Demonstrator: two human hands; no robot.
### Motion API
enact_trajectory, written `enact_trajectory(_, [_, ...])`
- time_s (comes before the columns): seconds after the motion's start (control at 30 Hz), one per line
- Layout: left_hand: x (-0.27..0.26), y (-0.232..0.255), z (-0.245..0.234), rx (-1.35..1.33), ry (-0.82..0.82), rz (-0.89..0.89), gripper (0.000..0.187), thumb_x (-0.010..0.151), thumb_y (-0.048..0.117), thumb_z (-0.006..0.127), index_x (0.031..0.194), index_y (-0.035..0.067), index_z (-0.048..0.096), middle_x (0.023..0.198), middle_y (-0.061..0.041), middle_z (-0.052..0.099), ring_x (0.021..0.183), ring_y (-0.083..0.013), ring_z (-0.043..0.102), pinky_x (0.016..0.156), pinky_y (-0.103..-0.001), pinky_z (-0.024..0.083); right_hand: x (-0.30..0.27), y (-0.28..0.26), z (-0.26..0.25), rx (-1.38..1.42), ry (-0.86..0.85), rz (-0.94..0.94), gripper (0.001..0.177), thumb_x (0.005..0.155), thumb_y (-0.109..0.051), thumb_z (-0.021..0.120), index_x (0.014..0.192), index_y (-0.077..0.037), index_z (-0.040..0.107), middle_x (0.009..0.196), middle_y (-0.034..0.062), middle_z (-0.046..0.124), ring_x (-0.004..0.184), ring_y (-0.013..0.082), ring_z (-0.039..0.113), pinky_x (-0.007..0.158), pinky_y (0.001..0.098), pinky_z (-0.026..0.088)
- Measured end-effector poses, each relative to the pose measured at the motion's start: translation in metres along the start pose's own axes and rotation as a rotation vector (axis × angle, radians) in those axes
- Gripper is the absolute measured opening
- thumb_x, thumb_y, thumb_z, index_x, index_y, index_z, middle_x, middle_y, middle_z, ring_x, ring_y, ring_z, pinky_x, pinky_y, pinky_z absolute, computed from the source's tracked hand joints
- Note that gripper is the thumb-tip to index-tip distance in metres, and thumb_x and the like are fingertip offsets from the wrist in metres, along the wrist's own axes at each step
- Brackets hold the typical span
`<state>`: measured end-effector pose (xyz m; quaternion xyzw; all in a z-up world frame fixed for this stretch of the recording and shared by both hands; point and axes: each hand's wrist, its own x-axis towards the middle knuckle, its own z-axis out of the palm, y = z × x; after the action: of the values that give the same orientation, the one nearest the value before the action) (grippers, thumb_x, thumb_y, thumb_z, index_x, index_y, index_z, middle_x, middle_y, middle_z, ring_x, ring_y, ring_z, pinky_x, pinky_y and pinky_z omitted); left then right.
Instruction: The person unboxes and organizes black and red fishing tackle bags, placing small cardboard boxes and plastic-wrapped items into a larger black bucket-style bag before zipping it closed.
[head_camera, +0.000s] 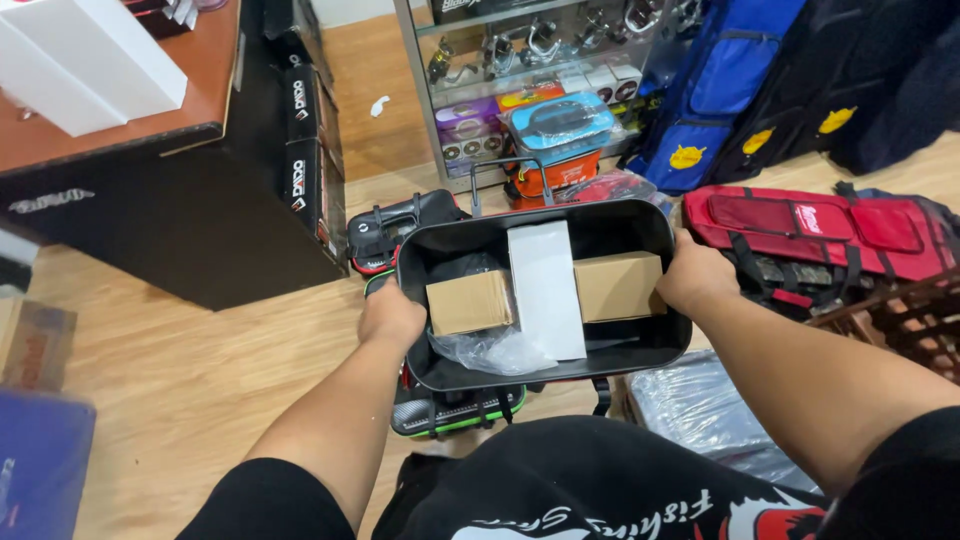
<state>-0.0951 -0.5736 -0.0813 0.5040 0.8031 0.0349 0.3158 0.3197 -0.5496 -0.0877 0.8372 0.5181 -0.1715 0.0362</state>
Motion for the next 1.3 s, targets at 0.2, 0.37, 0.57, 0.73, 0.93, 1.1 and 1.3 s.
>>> enact_trajectory(0.2, [0.043,-0.06,-0.044,0.125,-0.031,0.089,0.051,0.093,0.016,0.044,0.144,0.011,0.051,0.14,-0.019,0.062,0.135,-0.0395,0.057,0.112,-0.055,0.045,-0.067,-0.083,0.033,-0.051,0.054,0.133,0.066,0.097,-0.026,0.052,0.16,-0.026,0.035,0.133,0.0235,0.068,0.126,0.0432,0.064,0.103,0.0567,0.051])
enact_trajectory(0.37, [0.082,-0.14,-0.072,0.125,-0.071,0.164,0.051,0.095,0.014,0.045,0.146,0.01,0.046,0.144,-0.017,0.057,0.135,-0.0411,0.055,0.112,-0.057,0.044,-0.13,-0.153,0.074,-0.047,0.047,0.21,0.067,0.098,-0.026,0.052,0.162,-0.024,0.034,0.135,0.0252,0.065,0.125,0.0472,0.063,0.101,0.0583,0.051])
enact_trajectory(0.57, [0.105,-0.213,-0.083,0.167,-0.147,0.199,0.053,0.092,0.012,0.048,0.145,0.008,0.043,0.142,-0.016,0.054,0.13,-0.0434,0.057,0.11,-0.059,0.045,-0.2,-0.191,0.134,0.032,-0.015,0.279,0.067,0.099,-0.027,0.051,0.163,-0.021,0.03,0.134,0.0254,0.062,0.126,0.0473,0.061,0.104,0.0575,0.049])
enact_trajectory(0.73, [0.116,-0.256,-0.059,0.229,-0.205,0.177,0.053,0.094,0.012,0.047,0.146,0.008,0.041,0.142,-0.016,0.053,0.132,-0.0433,0.057,0.11,-0.058,0.046,-0.246,-0.206,0.176,0.1,-0.043,0.311,0.062,0.102,-0.022,0.048,0.16,-0.013,0.029,0.128,0.028,0.063,0.126,0.0474,0.061,0.107,0.0569,0.048])
enact_trajectory(0.93, [0.13,-0.284,-0.021,0.282,-0.196,0.162,0.05,0.093,0.014,0.042,0.143,0.01,0.041,0.135,-0.015,0.056,0.13,-0.0423,0.058,0.107,-0.058,0.048,-0.252,-0.201,0.234,0.156,0.037,0.272,0.047,0.097,-0.009,0.051,0.143,-0.008,0.038,0.128,0.0288,0.06,0.121,0.0538,0.06,0.104,0.0631,0.047])
enact_trajectory(1.1, [0.161,-0.292,0.012,0.266,-0.113,0.207,0.048,0.093,0.014,0.041,0.141,0.011,0.044,0.132,-0.016,0.059,0.128,-0.0421,0.06,0.106,-0.057,0.049,-0.197,-0.181,0.297,0.147,0.215,0.168,0.042,0.097,-0.011,0.057,0.139,-0.012,0.05,0.12,0.0239,0.062,0.117,0.051,0.063,0.099,0.0599,0.05])
enact_trajectory(1.3, [0.226,-0.3,0.08,0.102,-0.021,0.309,0.047,0.093,0.012,0.047,0.14,0.005,0.045,0.135,-0.02,0.059,0.132,-0.0427,0.057,0.108,-0.058,0.047,-0.118,-0.161,0.375,0.101,0.376,0.142,0.048,0.096,-0.013,0.063,0.144,-0.016,0.055,0.111,0.0228,0.065,0.112,0.0495,0.065,0.094,0.0583,0.053])
